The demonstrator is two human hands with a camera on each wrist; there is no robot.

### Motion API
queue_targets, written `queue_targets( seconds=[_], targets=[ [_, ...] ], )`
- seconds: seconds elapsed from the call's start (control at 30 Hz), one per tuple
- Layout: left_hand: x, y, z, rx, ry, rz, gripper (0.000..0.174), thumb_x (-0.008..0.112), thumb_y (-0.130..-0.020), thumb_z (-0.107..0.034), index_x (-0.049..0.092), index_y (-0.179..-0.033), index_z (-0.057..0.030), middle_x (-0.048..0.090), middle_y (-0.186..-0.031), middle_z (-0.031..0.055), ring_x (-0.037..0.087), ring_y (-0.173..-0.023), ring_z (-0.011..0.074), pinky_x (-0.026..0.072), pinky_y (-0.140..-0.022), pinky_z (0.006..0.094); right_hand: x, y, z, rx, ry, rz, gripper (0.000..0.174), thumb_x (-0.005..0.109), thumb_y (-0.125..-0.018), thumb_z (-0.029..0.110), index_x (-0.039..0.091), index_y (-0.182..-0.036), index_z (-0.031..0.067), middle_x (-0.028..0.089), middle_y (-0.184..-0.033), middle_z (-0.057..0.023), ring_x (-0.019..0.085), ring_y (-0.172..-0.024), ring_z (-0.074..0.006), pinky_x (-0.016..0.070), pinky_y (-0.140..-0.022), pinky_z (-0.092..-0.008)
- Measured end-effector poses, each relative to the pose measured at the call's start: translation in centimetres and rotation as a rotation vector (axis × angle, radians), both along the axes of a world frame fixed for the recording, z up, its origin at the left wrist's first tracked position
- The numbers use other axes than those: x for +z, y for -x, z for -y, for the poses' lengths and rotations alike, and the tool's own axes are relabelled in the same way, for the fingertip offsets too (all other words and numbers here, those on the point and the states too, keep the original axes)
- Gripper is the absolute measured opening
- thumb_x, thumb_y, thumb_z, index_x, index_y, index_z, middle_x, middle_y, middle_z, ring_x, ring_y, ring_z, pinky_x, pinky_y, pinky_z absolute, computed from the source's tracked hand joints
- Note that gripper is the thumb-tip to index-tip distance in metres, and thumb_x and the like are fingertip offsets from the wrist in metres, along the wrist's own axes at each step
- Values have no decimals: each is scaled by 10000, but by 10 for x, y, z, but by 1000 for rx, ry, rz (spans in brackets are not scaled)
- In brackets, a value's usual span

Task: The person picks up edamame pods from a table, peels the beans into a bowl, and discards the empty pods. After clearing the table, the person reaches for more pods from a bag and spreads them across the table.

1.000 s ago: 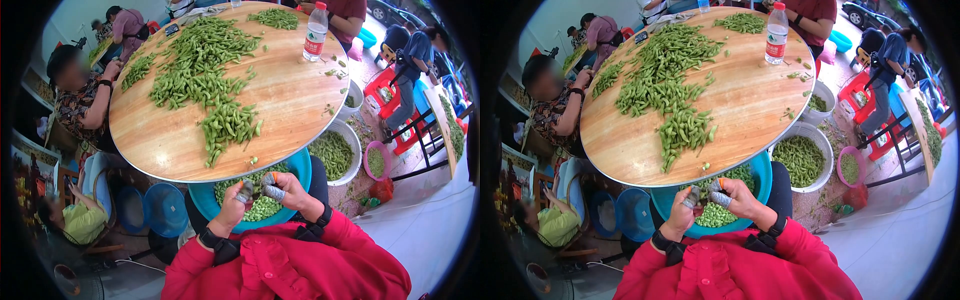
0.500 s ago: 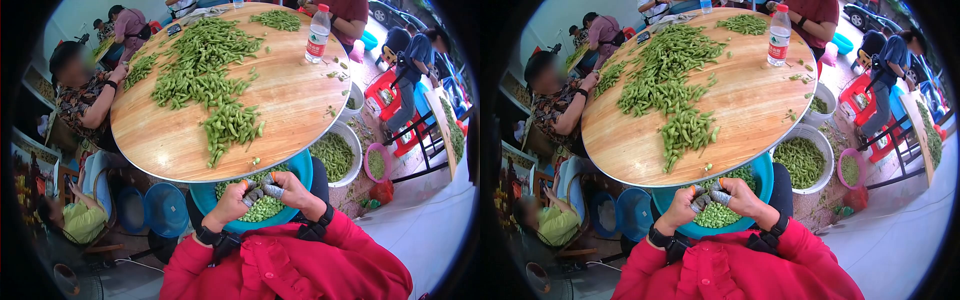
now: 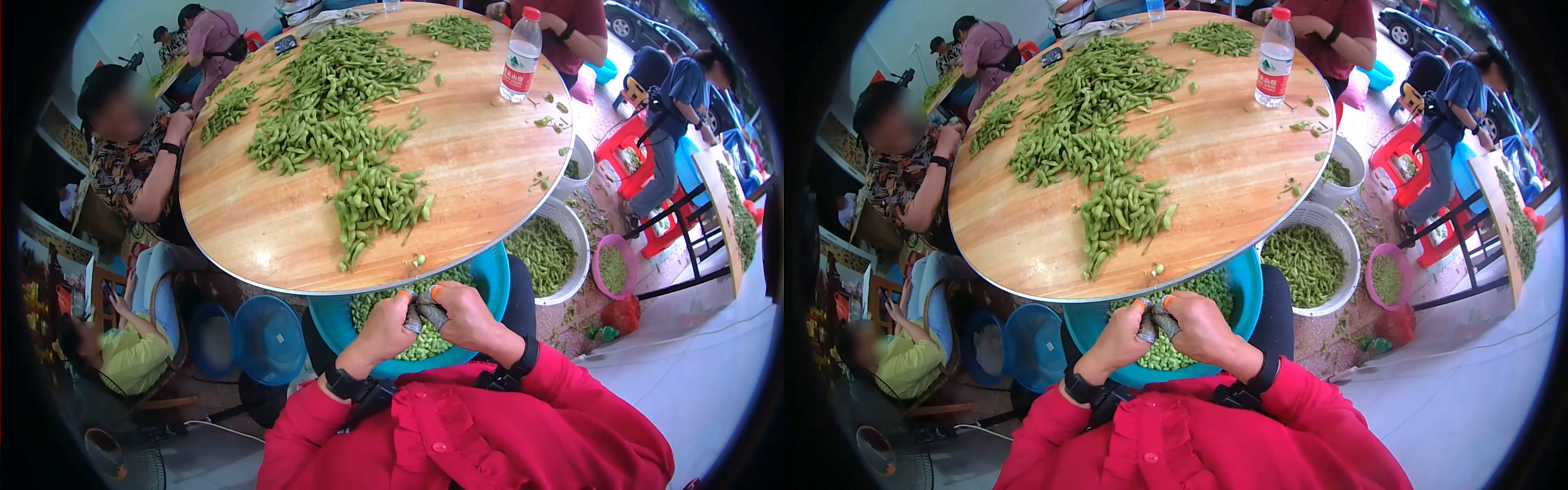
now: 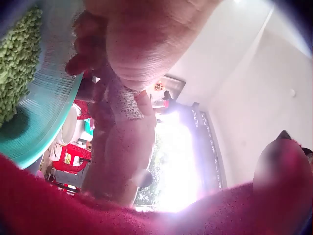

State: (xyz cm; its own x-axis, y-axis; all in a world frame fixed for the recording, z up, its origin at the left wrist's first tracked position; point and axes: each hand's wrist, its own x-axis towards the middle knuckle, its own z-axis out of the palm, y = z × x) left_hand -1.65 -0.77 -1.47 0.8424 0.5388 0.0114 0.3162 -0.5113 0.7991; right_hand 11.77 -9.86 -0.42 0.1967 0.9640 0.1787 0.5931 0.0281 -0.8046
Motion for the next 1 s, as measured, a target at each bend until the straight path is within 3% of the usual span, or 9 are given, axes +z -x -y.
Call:
queue_targets(
  seconds=[0.27,0.37,0.53,0.57,0.63,0.7,0.77,0.9,1.0],
  targets=[
    [-9,-2,4,117,135,96,200,493,-664,-21,499,-855,36,523,-657,238,518,-666,419,403,-572,456,1,3,-1,-53,-69,67,85,541,-588,-25,484,-651,-25,501,-671,-182,509,-679,-375,415,-592,-423],
    [-2,-4,4,105,-200,200,192,503,-660,-18,517,-847,24,544,-712,212,532,-698,394,424,-599,437,4,2,0,-93,-51,35,82,554,-607,-16,485,-650,-26,501,-673,-186,507,-674,-377,415,-590,-421],
    [-3,3,5,101,-246,62,203,515,-679,-8,539,-879,14,568,-745,164,557,-695,328,452,-618,381,0,2,0,-72,-13,-2,86,568,-665,10,491,-664,-31,509,-676,-195,496,-671,-404,413,-583,-414],
    [-5,4,5,116,-255,76,202,514,-689,-4,543,-889,12,573,-737,149,570,-675,299,458,-611,361,1,2,0,-101,-6,-42,85,569,-680,18,503,-685,-35,514,-671,-194,511,-655,-375,414,-578,-400],
    [-2,7,4,200,-3,178,193,502,-718,0,546,-906,9,576,-736,115,567,-648,217,456,-598,314,3,-1,0,-160,9,-119,92,572,-711,36,525,-727,-42,523,-661,-190,541,-624,-317,417,-567,-371],
    [-4,11,-2,248,207,272,177,502,-771,-15,545,-941,5,571,-718,52,529,-626,89,436,-577,240,-3,-9,0,-148,109,-290,90,571,-755,47,559,-787,-36,562,-699,-96,515,-630,-181,416,-570,-304],
    [0,13,2,178,224,224,184,523,-778,-48,538,-952,9,571,-703,75,546,-613,139,441,-571,264,-2,-15,2,-103,170,-492,158,549,-831,115,582,-887,-28,574,-781,14,472,-693,-56,414,-612,-237],
    [-8,15,9,31,-51,102,173,565,-792,-88,532,-934,6,587,-716,116,574,-639,188,444,-578,280,-19,-15,1,-107,178,-797,147,528,-822,101,576,-871,-30,552,-722,19,438,-685,-50,395,-601,-235],
    [-12,15,7,52,-74,82,179,577,-772,-90,527,-910,13,573,-697,152,573,-628,297,443,-554,331,-5,-12,2,-62,236,-890,153,523,-828,106,572,-902,-19,549,-762,23,437,-714,-43,385,-620,-217]
  ],
)
